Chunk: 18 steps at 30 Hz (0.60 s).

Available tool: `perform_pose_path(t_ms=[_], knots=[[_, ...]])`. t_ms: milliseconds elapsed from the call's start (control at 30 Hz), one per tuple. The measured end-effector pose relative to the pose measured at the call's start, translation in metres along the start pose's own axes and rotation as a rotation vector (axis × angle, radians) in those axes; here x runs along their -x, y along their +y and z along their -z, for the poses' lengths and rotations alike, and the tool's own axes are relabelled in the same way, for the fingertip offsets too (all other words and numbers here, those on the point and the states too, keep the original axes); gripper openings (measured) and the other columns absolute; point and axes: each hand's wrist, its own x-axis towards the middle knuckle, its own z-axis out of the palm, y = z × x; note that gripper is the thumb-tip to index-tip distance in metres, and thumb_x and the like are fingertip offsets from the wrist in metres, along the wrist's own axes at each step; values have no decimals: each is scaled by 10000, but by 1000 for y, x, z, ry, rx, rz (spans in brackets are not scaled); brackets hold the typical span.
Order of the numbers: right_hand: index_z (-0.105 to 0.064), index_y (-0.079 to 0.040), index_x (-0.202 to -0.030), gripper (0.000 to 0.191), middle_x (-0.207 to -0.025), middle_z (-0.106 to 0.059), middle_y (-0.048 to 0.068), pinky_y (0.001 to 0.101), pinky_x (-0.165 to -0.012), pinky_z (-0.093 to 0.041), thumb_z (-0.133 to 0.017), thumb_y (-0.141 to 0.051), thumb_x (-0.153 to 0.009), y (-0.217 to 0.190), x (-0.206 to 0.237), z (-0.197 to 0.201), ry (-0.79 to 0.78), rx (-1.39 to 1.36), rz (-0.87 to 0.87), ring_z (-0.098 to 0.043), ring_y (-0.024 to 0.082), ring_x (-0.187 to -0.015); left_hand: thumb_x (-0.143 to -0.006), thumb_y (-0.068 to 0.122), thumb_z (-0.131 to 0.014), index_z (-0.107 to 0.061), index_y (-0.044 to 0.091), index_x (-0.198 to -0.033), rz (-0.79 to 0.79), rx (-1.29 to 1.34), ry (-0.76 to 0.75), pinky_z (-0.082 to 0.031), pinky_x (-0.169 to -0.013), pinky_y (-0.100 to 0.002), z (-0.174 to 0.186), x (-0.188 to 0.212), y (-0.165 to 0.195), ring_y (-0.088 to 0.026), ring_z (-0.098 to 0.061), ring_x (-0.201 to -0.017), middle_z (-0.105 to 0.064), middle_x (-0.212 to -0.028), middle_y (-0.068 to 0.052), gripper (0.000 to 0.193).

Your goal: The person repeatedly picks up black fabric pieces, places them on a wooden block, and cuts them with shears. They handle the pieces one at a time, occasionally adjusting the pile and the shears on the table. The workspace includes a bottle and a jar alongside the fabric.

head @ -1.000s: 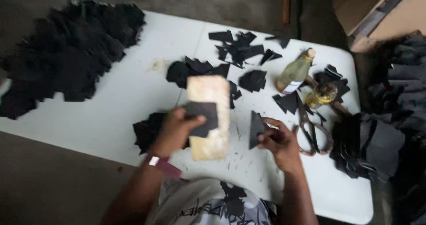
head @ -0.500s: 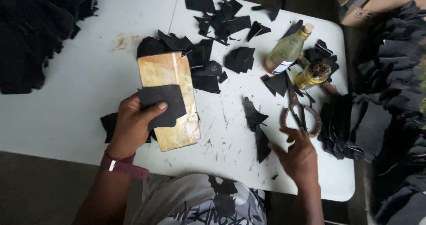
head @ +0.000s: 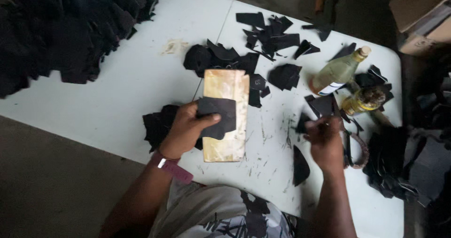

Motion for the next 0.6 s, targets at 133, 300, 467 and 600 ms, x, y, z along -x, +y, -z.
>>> perform_pose_path(t_ms=[133,300,467,600], knots=[[-445,-111,-1197,314,-1031,-639,76,390,-629,-602,-620,30,-977,1,6,2,133,-443,-88,-659,192,-772,-871,70,-741,-728,-32,-1103,-3,89,-21,-597,-726,-284,-10,-2,-4,-98,-698,-817,-762,-972,-64,253],[-468,-40,-1323,453,-1102,-658,94,403,-790,-648,-633,90,-922,-16,21,5,-85,-521,-46,-694,184,-931,-883,67,-743,-727,-48,-1095,-69,-3,-54,-600,-741,-283,-21,-5,-5,-90,-697,-831,-759,-972,-66,242],[-345,-121,-1563,826,-820,-694,119,335,-719,-606,-690,95,-844,-31,33,-13,-148,-461,-134,-686,180,-734,-895,77,-741,-733,-47,-1091,-24,-66,-99,-599,-744,-276,-30,-2,-6,-89,-697,-825,-771,-958,-67,232],[-372,-89,-1549,812,-815,-681,98,321,-732,-616,-704,75,-826,-36,36,-22,-147,-517,-176,-699,171,-755,-895,55,-741,-734,-49,-1104,13,-39,-111,-598,-749,-283,-34,-2,-10,-95,-695,-838,-769,-972,-71,234]])
